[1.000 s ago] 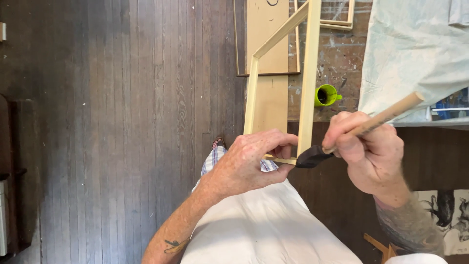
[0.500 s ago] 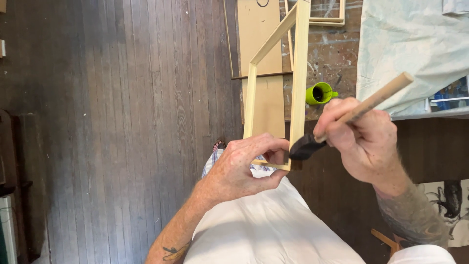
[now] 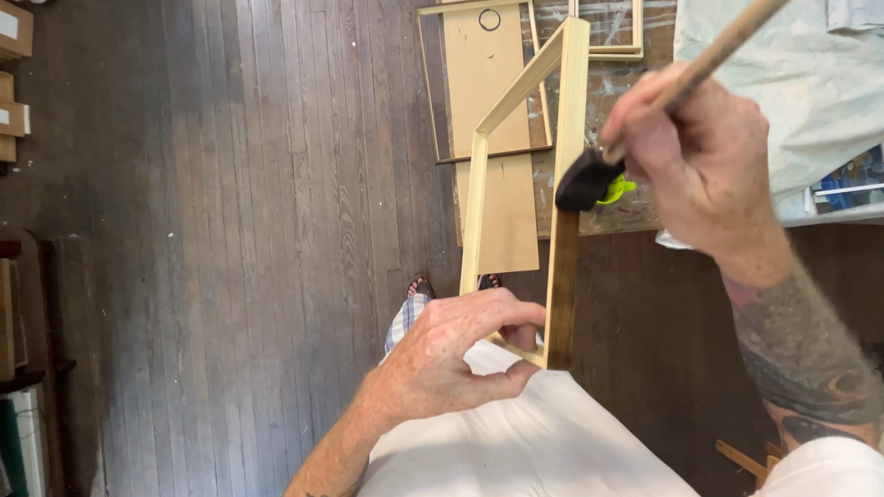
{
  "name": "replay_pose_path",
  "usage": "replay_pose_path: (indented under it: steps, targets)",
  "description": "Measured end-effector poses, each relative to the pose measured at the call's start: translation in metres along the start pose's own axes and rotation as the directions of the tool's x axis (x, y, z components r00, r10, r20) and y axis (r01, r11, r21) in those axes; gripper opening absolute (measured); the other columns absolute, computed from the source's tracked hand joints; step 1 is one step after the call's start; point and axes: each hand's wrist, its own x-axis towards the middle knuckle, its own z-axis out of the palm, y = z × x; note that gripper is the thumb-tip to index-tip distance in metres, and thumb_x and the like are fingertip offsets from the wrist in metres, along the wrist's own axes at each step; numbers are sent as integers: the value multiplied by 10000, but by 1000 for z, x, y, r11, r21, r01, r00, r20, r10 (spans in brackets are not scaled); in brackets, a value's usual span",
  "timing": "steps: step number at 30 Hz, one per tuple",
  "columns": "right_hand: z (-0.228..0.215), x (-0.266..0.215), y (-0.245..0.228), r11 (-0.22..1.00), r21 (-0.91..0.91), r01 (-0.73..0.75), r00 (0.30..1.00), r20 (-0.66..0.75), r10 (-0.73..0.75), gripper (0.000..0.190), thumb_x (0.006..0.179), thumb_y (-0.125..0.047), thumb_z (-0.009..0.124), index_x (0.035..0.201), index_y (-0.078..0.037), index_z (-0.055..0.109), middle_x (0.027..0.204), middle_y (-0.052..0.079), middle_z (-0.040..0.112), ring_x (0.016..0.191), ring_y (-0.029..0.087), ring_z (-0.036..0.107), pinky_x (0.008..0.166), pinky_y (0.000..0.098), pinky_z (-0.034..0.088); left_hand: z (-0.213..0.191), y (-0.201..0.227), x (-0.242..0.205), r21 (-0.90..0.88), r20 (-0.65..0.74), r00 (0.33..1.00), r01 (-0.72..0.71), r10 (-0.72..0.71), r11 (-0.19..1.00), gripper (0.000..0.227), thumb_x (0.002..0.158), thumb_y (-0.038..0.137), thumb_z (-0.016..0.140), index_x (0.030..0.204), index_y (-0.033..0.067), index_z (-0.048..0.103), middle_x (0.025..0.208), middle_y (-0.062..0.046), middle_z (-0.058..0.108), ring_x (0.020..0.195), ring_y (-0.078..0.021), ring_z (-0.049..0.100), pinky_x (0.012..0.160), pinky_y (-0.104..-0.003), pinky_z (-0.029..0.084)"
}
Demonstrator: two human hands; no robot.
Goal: Applying stain to the edges of wooden frames using a foam brush.
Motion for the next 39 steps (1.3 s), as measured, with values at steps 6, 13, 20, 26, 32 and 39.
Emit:
replay_pose_path:
  steps: [6,13,20,26,32,39]
  targets:
    - [-12,28,21,998,-64,-19,999,-31,17,364,1229,-279,404,1151,34,572,901,126,597,598,146,529,503,242,467,0,3,-4,-3,19,1000,-20,20,1000,398,869,-67,743,1213,59,590,891,-4,645,790,-173,636,768,-308,550]
    - [-21,56,40,995,-12,-103,993,-58,102,387,1291,-292,444,1165,26,624,910,92,589,709,138,535,595,250,443,-2,6,-8,-13,44,999,-12,12,1000,400,871,-52,740,1225,63,594,906,-2,661,807,-187,648,816,-331,567]
    - [-28,73,88,995,-91,-38,999,-24,36,292,1342,-160,433,1180,17,599,1096,116,647,888,185,588,802,284,512,-5,4,-10,-40,77,997,4,-1,999,391,893,-33,747,1241,56,592,935,-18,662,814,-200,646,817,-344,545]
    - [-51,69,166,964,-231,-131,986,-133,102,242,1289,-30,440,1175,28,646,1060,140,688,887,220,651,799,340,575,-6,2,-10,-56,-3,1000,-1,1,998,420,867,-77,731,1247,48,602,911,-27,671,806,-200,662,801,-331,562]
    - [-30,26,94,992,-20,124,851,-511,-117,58,1278,11,640,1291,67,637,1019,249,672,724,244,610,565,320,511,-15,-19,2,-163,-13,993,112,-115,980,400,880,1,784,1245,59,630,941,-22,692,826,-127,672,791,-265,591]
    - [75,-76,42,915,273,-298,756,-517,401,203,1164,-172,444,1223,-29,576,889,165,706,653,158,597,589,233,453,-15,-77,43,-331,-261,942,117,-210,936,434,776,-33,816,1188,-34,682,850,-86,719,776,-161,687,738,-332,628]
